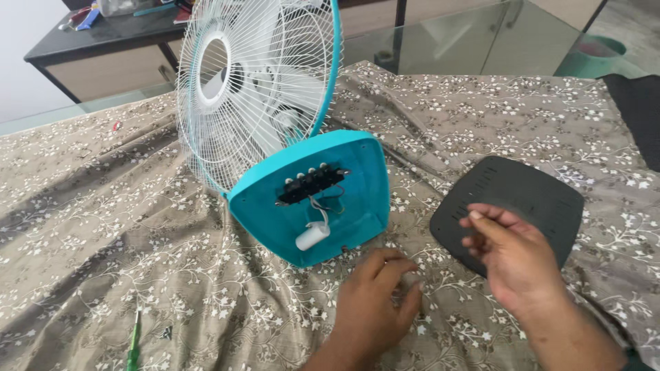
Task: The person reassembles an electric fan by connecting internal wires, placing the black back cover onto the blue base, and securing it with screws using a green screwdriver. The fan remains on a patterned tablecloth throughout.
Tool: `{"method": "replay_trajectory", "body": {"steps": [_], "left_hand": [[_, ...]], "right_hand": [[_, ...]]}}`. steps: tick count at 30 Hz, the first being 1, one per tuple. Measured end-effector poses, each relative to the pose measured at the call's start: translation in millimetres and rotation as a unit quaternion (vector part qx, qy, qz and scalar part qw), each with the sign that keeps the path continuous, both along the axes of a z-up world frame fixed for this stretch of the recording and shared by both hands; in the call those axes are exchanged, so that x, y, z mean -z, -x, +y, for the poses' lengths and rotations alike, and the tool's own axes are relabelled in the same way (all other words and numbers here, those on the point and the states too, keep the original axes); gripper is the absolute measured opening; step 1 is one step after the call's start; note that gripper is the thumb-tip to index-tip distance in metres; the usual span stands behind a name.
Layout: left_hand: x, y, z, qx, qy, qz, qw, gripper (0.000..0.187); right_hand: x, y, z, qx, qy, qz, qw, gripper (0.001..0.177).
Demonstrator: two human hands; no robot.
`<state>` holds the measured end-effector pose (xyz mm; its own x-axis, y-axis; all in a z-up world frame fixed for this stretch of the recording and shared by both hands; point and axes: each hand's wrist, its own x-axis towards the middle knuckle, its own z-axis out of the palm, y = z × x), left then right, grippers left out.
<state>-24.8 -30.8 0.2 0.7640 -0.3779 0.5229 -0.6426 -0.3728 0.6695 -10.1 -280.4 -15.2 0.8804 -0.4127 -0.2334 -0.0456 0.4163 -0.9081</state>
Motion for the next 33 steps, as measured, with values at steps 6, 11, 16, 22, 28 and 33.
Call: {"method": "replay_trajectory", "body": {"steps": [6,11,16,22,28,33], "left_hand": [[0,-8,-35,0.083,-0.082,0.093,0.989,0.043],[5,-42,-78,0.035,-0.097,0.080,0.991,0.065],[3,-63,-105,-0.020,-0.150,0.141,0.978,0.069],[-5,-54,-115,-0.055,0.001,0.242,0.969,0.056],[-12,-47,-114,0.012,0.154,0.560,0.814,0.048],[-2,-27,-102,0.117,0.170,0.535,0.820,0.031]], "right_hand": [[15,11,-84,0.123,0.292,0.014,0.948,0.017],[42,23,-103,0.210,0.580,0.031,0.786,0.038],[55,24,-106,0.246,0.649,-0.013,0.720,0.031],[48,23,-103,0.233,0.632,-0.031,0.739,0.034],[43,22,-100,0.201,0.499,0.035,0.842,0.035],[56,21,-109,0.173,0.355,0.001,0.919,0.029]]}}
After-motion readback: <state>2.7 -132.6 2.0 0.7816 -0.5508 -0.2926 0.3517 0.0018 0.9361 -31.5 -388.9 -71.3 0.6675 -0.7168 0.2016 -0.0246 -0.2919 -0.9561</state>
